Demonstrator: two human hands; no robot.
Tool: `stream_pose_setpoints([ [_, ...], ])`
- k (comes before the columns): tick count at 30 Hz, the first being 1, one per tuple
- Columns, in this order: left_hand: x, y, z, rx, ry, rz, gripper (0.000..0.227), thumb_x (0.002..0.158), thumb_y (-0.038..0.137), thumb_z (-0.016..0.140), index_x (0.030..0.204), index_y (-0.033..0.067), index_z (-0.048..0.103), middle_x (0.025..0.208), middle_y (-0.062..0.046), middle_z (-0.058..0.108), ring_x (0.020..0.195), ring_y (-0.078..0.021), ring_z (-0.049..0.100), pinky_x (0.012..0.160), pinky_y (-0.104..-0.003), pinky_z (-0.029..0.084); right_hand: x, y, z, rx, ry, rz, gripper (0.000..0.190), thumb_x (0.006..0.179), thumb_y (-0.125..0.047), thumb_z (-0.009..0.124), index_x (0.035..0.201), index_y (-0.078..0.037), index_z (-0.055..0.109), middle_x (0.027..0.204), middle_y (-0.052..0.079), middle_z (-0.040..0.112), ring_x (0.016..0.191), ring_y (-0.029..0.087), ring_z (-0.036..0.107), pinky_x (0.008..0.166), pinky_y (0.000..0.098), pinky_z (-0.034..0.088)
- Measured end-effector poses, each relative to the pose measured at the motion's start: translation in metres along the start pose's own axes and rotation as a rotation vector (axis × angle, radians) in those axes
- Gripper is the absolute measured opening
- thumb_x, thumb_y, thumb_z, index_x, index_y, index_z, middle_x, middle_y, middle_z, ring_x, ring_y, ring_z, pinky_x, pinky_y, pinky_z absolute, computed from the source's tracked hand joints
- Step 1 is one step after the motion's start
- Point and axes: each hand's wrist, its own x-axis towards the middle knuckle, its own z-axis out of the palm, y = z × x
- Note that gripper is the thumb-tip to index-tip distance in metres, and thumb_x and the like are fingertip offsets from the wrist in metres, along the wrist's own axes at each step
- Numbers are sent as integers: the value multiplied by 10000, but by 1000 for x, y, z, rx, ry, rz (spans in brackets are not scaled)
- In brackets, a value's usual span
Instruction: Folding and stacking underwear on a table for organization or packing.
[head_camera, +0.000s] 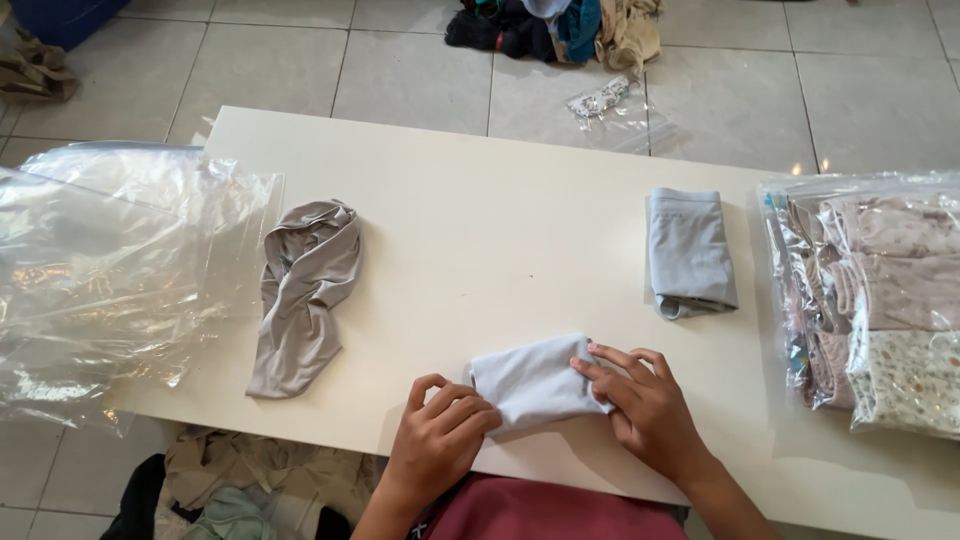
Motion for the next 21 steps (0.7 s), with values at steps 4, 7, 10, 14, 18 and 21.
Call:
stream_pose_setpoints([
  [4, -4, -1, -3, -96, -198, -68, 185, 776, 91, 664, 955, 139, 671, 1010, 9, 699, 1012, -208, 666, 971, -430, 403, -11, -11, 5, -23, -53, 89, 354, 771, 154, 475, 921, -141, 600, 1390, -11, 688, 1375, 249, 584, 1049, 462, 340],
  [7, -12, -5, 1, -155, -237, -66, 288, 842, 212, 774, 1083, 106, 658, 1101, -42, 673, 1070, -245, 645, 946, -430, 429, -16, -24, 10, -14, 93, 98, 150, 946, -111, 522, 1013, -163, 646, 1377, 30, 690, 1332, 255, 625, 1051, 434, 352],
  [10, -19, -9, 15, -103, -102, -35, 184, 822, 57, 711, 1005, 76, 702, 1055, -57, 687, 943, -250, 664, 852, -404, 494, -8, -47, 16, 15, 101, 23, 301, 967, -213, 642, 1259, -140, 624, 1404, 37, 664, 1323, 226, 622, 1080, 451, 450],
  [14, -2, -1, 18, -87, -46, 1, 186, 792, 7, 658, 952, 93, 698, 935, -37, 694, 838, -216, 650, 785, -375, 496, 9, -61, 29, 44, -47, -86, 434, 1021, -235, 599, 1410, -46, 557, 1518, 145, 557, 1425, 343, 523, 1171, 529, 383],
  [18, 1, 14, 25, -290, 99, -130, 280, 773, 1, 695, 987, 116, 556, 891, -12, 715, 757, -183, 660, 783, -355, 498, 26, -71, 26, 39, 142, -136, 374, 1031, -212, 662, 1314, 25, 600, 1308, 162, 686, 1190, 305, 703, 1007, 463, 552],
  [21, 5, 25, 26, -473, 176, -275, 440, 782, 14, 758, 1085, 155, 473, 908, 6, 726, 788, -157, 663, 806, -336, 498, 31, -73, 17, 99, 249, -79, 231, 1008, -170, 677, 1180, -16, 681, 1141, 106, 770, 1021, 254, 786, 794, 354, 631],
])
